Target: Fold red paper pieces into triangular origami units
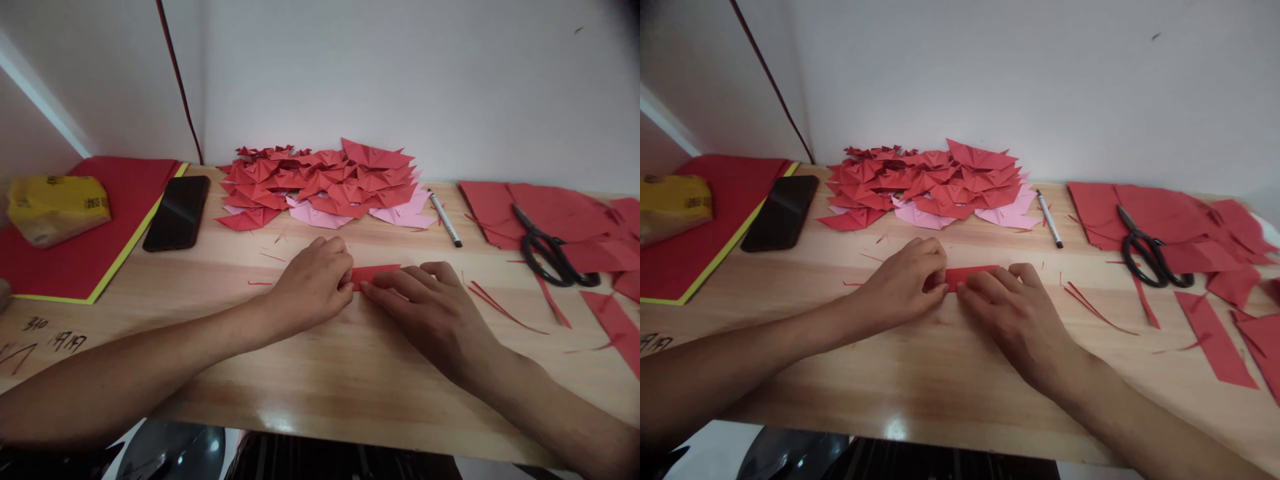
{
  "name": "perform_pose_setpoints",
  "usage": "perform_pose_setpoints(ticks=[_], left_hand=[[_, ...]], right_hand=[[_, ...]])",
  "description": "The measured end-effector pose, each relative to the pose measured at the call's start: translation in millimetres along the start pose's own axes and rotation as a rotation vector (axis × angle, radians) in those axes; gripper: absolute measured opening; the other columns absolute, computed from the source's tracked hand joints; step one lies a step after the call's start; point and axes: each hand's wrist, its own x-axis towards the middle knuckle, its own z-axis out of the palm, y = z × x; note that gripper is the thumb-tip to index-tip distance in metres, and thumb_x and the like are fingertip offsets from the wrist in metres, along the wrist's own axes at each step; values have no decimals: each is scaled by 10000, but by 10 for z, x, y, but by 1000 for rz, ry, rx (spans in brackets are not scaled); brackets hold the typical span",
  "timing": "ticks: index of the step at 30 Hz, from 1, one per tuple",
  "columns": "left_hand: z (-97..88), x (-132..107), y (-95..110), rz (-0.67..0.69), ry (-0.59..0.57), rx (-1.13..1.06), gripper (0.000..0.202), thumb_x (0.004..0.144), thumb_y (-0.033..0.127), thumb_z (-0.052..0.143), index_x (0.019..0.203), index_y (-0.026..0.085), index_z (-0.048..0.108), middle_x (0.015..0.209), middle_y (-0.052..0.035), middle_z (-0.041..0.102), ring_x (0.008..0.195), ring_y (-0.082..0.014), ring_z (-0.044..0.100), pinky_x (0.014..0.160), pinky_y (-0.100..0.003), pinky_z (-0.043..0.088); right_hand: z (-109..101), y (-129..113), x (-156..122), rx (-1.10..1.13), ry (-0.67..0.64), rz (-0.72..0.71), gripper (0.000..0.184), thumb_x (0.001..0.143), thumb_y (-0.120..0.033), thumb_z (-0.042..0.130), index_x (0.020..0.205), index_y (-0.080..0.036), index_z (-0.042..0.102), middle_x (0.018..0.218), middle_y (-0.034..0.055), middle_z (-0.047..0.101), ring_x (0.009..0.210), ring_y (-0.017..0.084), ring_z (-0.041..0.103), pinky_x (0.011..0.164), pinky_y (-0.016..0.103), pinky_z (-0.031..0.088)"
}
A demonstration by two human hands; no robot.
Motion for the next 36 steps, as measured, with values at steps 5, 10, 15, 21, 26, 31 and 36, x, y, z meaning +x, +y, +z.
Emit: perform_pose_setpoints(ticks=[5,10,15,21,26,31,36], left_hand=[[-7,-27,-39,66,-8,-47,108,821,123,538,919,164,557,921,-32,558,854,-173,494,763,-314,431],[57,-69,-94,178,23,31,201,945,192,448,982,197,647,945,-41,574,850,-158,513,754,-302,434],[69,-184,-94,407,35,468,239,963,173,424,991,155,660,1019,-65,628,830,-177,508,678,-326,413],[57,-328,-60,522,87,660,232,935,107,454,1051,122,655,1166,-74,624,1028,-242,524,728,-366,429],[46,-423,-10,475,92,628,225,946,132,461,1075,129,645,1170,-79,628,1064,-234,532,786,-360,439],[5,-511,48,420,55,624,280,954,126,440,1191,125,591,1182,-76,632,1051,-229,543,792,-355,447],[27,-524,49,386,61,577,281,958,148,458,1212,111,570,1132,-66,653,1035,-224,546,815,-356,450]], right_hand=[[-14,-37,-14,-102,-19,-37,288,969,-94,367,1107,-152,613,971,59,669,820,180,572,789,376,336],[-20,-40,3,-123,-5,-62,259,951,-89,400,1065,-145,626,880,44,654,781,185,564,789,383,338],[-18,-48,15,-145,9,-71,259,931,-76,417,1050,-136,639,851,43,640,767,196,560,797,394,343],[-42,-72,10,-150,-5,-89,279,906,-50,421,1045,-128,650,853,65,645,781,205,561,788,388,351],[-44,-100,8,-142,-10,-88,261,900,-61,447,1026,-147,658,848,60,645,779,203,558,796,387,347],[-48,-140,-6,-139,-22,-74,253,920,-87,433,1011,-149,661,860,60,653,783,207,574,786,389,349],[-13,-225,-45,-174,-9,-47,273,909,-125,476,1137,-129,627,923,74,666,819,231,593,797,412,361]])
